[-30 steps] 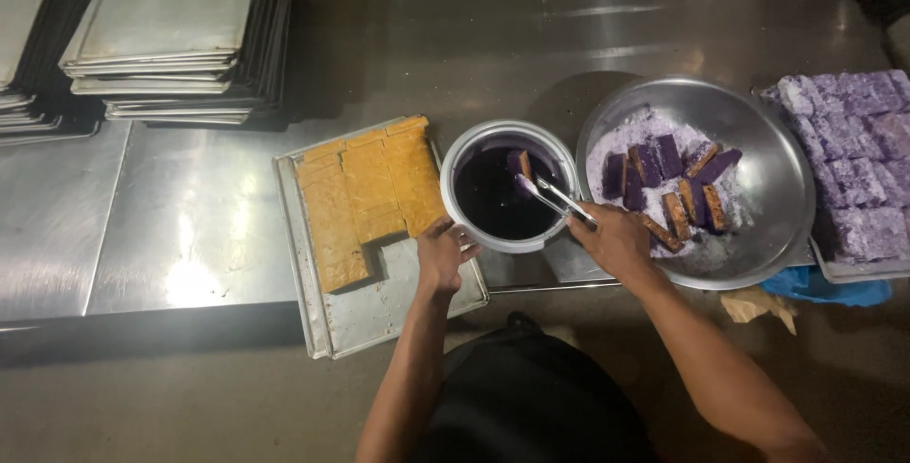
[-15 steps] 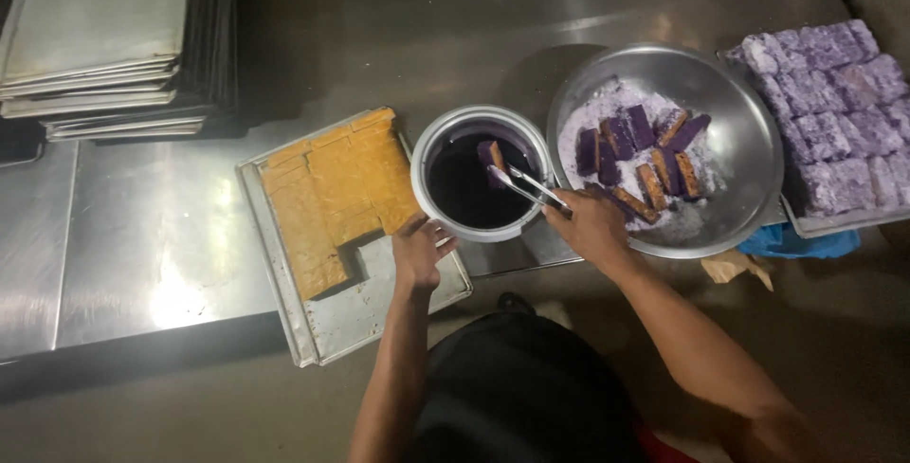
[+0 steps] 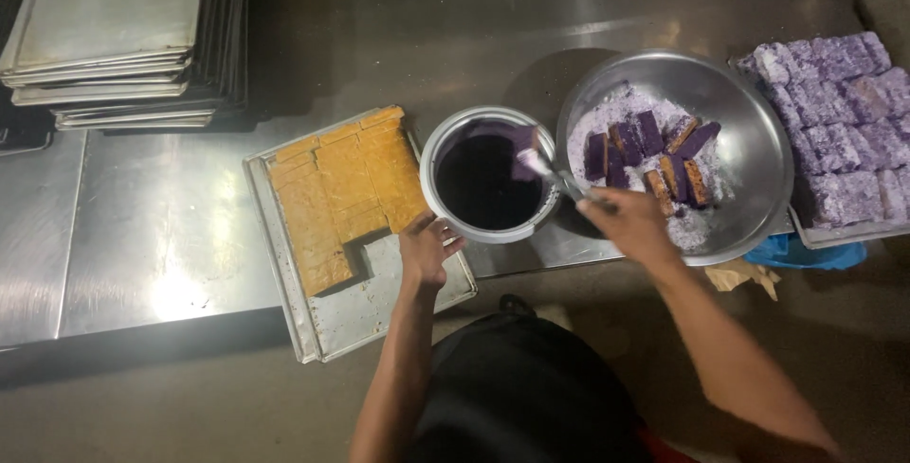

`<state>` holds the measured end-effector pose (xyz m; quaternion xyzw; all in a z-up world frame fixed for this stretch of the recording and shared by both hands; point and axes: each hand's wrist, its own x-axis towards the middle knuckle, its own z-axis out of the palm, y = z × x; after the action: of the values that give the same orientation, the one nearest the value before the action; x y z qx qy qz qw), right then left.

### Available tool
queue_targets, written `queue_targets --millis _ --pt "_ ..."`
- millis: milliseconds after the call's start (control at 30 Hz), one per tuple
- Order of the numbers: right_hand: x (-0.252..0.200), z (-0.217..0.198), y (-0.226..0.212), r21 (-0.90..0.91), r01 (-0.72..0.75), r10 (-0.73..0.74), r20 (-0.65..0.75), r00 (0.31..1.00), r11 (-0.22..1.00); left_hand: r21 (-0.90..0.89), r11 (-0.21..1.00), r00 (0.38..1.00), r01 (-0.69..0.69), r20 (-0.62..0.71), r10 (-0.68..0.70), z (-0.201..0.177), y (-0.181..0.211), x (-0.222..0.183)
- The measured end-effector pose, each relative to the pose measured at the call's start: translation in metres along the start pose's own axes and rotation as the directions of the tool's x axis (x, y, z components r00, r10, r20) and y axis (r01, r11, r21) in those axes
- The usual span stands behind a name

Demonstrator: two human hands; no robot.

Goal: Dipping slices of bread into a dark ube syrup and coating them with shredded coconut flakes.

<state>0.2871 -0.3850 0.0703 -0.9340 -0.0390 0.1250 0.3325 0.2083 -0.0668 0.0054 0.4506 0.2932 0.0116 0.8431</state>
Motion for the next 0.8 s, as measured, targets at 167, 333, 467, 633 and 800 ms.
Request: queue_targets --millis 167,333,467,633,800 --pt "-0.015 -0.054 -0.009 0.134 -0.211 0.229 -0.133 0.964 0.968 0.018 1.0 1.0 -0.001 -0.006 0.001 0.003 0.006 -0.008" --pt "0.025 -0.053 0.038 0.019 -0.108 0.109 -0.264 0.958 0.994 0.002 1.0 1.0 -0.001 -0.005 0.001 0.003 0.007 -0.006" --pt "0.056 -0.03 0.053 -0.348 -0.193 0.16 -0.123 0.979 0.917 -0.007 1.0 1.0 0.012 -0.003 -0.012 -0.003 -0.007 0.003" --pt "0.051 -0.041 0.068 -0.578 0.045 -0.107 -0.075 0.991 0.815 -0.073 0.997 1.0 -0.009 0.017 0.01 -0.012 -0.021 0.013" --pt "0.008 -0.065 0.025 -0.485 -0.043 -0.09 -0.246 0.965 0.873 -0.078 0.997 1.0 0.002 -0.003 -0.002 -0.014 -0.028 0.025"
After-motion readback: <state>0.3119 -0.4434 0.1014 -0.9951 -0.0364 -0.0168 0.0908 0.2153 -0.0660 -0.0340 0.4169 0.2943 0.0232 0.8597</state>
